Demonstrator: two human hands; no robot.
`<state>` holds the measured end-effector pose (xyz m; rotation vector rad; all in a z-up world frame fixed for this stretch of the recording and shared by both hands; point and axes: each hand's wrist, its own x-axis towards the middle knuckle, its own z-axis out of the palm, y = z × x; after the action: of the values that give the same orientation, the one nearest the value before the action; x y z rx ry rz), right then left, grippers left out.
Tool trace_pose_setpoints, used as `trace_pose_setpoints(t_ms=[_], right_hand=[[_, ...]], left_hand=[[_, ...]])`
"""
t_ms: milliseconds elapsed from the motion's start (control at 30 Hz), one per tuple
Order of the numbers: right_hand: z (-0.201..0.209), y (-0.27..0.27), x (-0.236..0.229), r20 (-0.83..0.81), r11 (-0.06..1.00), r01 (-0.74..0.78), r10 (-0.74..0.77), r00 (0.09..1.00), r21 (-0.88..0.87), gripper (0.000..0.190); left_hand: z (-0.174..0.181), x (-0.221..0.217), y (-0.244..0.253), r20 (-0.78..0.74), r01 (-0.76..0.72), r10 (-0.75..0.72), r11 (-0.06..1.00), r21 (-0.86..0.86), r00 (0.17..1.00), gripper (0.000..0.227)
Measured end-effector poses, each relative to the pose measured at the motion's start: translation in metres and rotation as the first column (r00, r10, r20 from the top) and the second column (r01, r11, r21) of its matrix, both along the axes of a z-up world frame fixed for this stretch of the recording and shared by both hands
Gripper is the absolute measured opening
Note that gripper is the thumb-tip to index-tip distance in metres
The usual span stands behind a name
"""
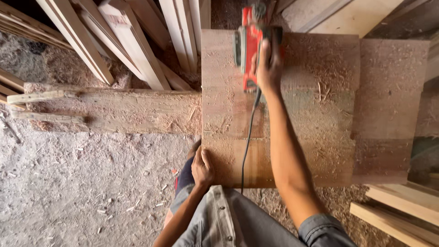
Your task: The person sands a piece of wood using an electric sander, moving it across the surface and edges.
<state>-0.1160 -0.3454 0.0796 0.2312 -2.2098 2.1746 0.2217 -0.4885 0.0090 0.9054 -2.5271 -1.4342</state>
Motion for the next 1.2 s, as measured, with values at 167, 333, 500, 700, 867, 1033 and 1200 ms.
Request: trace_pose_setpoints(t_ms=[167, 333, 500, 700, 867, 1033, 1200], right_hand=[[0.001, 0.028, 0.159, 0.222, 0.999, 0.029, -0.025, 0.975, -0.017, 0.037], [0.021, 0.057, 0.352, 0.254, 0.998, 0.062, -0.057, 0.966, -0.009, 0.055], [0.026, 0.075, 0.467, 0.604, 0.955, 0.227, -0.296, 0.740, 0.190, 0.050], [0.018, 0.112, 0.546, 0.391, 0.911, 0.257, -0.375, 0.840, 0.322, 0.046], [0.014, 0.146, 0.548, 0.280, 0.909, 0.105, -0.232, 0.931, 0.404, 0.051], [0.004, 0.144, 0.518, -0.003, 0.823, 0.216, -0.252, 0.968, 0.526, 0.052], [-0.015, 0.096, 0.489, 0.277, 0.868, 0.267, -0.403, 0.872, 0.419, 0.057]], left_hand=[[-0.017, 0.009, -0.004, -0.011, 0.001, -0.003, 0.986, -0.165, 1.000, 0.046], [0.012, -0.013, 0.015, -0.385, 0.032, -0.147, 0.957, -0.289, 0.911, 0.043], [0.053, 0.000, 0.087, -0.398, 0.581, -0.477, 0.790, 0.198, 0.784, 0.022], [0.072, 0.064, 0.134, -0.268, 0.684, -0.633, 0.704, 0.191, 0.726, 0.020], [0.064, 0.060, 0.130, -0.165, 0.883, -0.877, 0.414, 0.221, 0.452, 0.028], [0.035, 0.027, 0.093, -0.218, 0.947, -0.929, 0.263, 0.183, 0.300, 0.029], [-0.014, 0.007, 0.025, -0.215, 0.129, -0.118, 0.991, 0.040, 0.970, 0.032]])
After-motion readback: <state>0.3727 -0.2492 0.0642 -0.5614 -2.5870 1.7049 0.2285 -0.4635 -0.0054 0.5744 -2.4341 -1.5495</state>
